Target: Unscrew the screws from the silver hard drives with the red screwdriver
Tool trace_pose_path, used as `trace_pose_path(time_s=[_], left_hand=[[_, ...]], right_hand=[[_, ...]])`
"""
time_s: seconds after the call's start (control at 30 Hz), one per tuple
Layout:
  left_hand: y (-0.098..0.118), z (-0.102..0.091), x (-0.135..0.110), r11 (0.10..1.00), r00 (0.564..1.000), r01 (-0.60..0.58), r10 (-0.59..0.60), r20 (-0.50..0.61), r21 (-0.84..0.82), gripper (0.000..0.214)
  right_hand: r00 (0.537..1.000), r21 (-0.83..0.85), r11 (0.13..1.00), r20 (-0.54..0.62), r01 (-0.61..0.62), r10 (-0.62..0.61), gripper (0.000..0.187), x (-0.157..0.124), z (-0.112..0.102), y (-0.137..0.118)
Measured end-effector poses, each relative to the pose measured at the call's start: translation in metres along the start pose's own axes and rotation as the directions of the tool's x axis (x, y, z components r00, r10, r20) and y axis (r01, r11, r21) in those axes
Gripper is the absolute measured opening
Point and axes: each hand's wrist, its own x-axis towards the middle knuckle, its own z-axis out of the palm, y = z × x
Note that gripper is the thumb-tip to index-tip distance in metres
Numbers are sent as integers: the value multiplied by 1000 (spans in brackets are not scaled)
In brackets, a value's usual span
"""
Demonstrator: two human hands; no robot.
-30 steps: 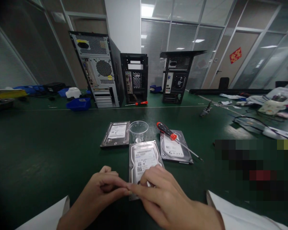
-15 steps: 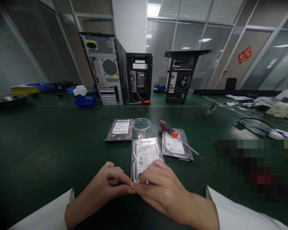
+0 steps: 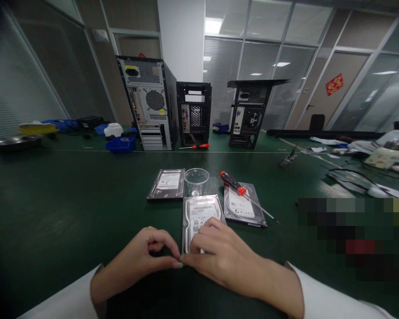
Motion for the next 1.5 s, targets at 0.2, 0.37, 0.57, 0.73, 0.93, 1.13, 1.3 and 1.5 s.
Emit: trace_pose_path(time_s=[0.2,0.37,0.57,0.73,0.93,1.13,1.3,1.5], left_hand=[[5,4,0,991,996,81,-78,-32,104,31],[4,8,-1,975,995,85,-73,-63,204,37],[4,12,0,973,995,74,-57,-85,217,30],[6,14,0,976,993,85,-66,-100,201,30],[5,15,-2,982,993,60,-41,-110,179,25],[6,14,-2,981,993,69,-50,-109,180,33],[5,13,-4,981,993,78,-61,-100,178,34],[4,14,-5,983,995,37,-20,-93,181,32]], right_hand=[[996,-62,998,-86,23,-28,11,-3,5,-1],[994,-162,983,-56,83,-93,14,-3,3,-4],[985,-220,962,-12,163,-170,17,0,-6,-7],[983,-209,960,16,183,-184,18,2,-8,-5],[993,-167,979,21,118,-116,13,1,-4,-5],[981,49,983,-70,-175,178,22,-3,-36,15],[636,-46,636,-126,-770,761,41,-16,-52,91],[537,-134,528,-38,-839,843,31,-18,-9,132]])
